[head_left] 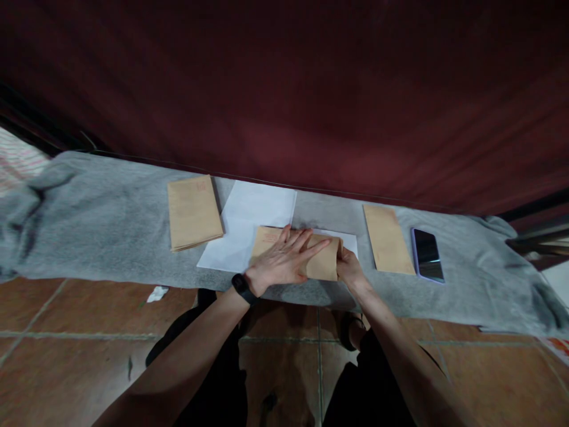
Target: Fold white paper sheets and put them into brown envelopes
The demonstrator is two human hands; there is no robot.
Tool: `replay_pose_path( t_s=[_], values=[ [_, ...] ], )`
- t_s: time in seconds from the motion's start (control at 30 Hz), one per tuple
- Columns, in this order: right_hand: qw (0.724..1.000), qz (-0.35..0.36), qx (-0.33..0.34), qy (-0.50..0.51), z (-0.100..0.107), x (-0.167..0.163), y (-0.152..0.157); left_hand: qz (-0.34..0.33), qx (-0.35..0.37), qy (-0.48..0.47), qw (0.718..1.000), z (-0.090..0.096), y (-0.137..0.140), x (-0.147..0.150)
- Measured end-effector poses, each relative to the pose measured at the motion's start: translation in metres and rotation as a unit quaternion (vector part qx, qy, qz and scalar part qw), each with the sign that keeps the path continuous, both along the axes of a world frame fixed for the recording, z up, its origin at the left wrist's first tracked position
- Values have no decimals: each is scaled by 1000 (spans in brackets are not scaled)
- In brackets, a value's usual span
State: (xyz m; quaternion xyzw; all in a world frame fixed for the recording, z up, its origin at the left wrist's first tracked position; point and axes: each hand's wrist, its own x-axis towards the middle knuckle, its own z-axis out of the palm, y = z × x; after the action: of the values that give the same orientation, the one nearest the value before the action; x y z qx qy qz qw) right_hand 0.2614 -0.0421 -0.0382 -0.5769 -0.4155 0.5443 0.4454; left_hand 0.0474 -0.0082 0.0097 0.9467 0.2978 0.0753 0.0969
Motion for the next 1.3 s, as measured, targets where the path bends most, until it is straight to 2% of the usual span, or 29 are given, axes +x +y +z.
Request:
replay_pose_path(
  t_s=[0.1, 0.23, 0.33, 0.47, 0.6, 0.7, 0.87, 0.97, 1.07, 1.17, 1.23, 1.3],
  values=[
    [1000, -11, -2, 10, 0, 2, 2, 9, -7, -13, 1000, 0, 2, -2],
    [997, -1, -41, 60, 7, 2, 0, 33, -49, -8, 998, -7, 6, -7],
    [997, 10, -27, 78, 9, 0, -2, 27, -69, -2, 997, -8, 9, -10],
    [999, 5, 43, -2, 2, 5, 2, 37, -53, -26, 998, 1, 12, -16],
    [992, -27, 80, -90, -4, 18, 8, 77, -20, -32, 996, 6, 21, -29],
    [973, -46, 137, -179, -5, 22, 8, 102, -1, -32, 994, 2, 27, -38],
    [926, 39, 188, -324, -8, 12, 4, 107, 1, -12, 994, -6, 33, -43],
    [929, 8, 189, -318, -3, 9, 5, 105, -4, -2, 994, -7, 32, -42],
    [952, -33, 198, -231, 7, 9, 5, 91, 7, 4, 996, -6, 30, -35],
    [967, -26, 183, -175, 13, 9, 4, 76, 23, 6, 997, -5, 25, -26],
    [959, -42, 178, -216, 15, 8, 2, 63, 28, 9, 998, -4, 21, -21],
    [940, -59, 178, -286, 16, 9, 3, 47, 28, 11, 998, -3, 18, -17]
  ],
)
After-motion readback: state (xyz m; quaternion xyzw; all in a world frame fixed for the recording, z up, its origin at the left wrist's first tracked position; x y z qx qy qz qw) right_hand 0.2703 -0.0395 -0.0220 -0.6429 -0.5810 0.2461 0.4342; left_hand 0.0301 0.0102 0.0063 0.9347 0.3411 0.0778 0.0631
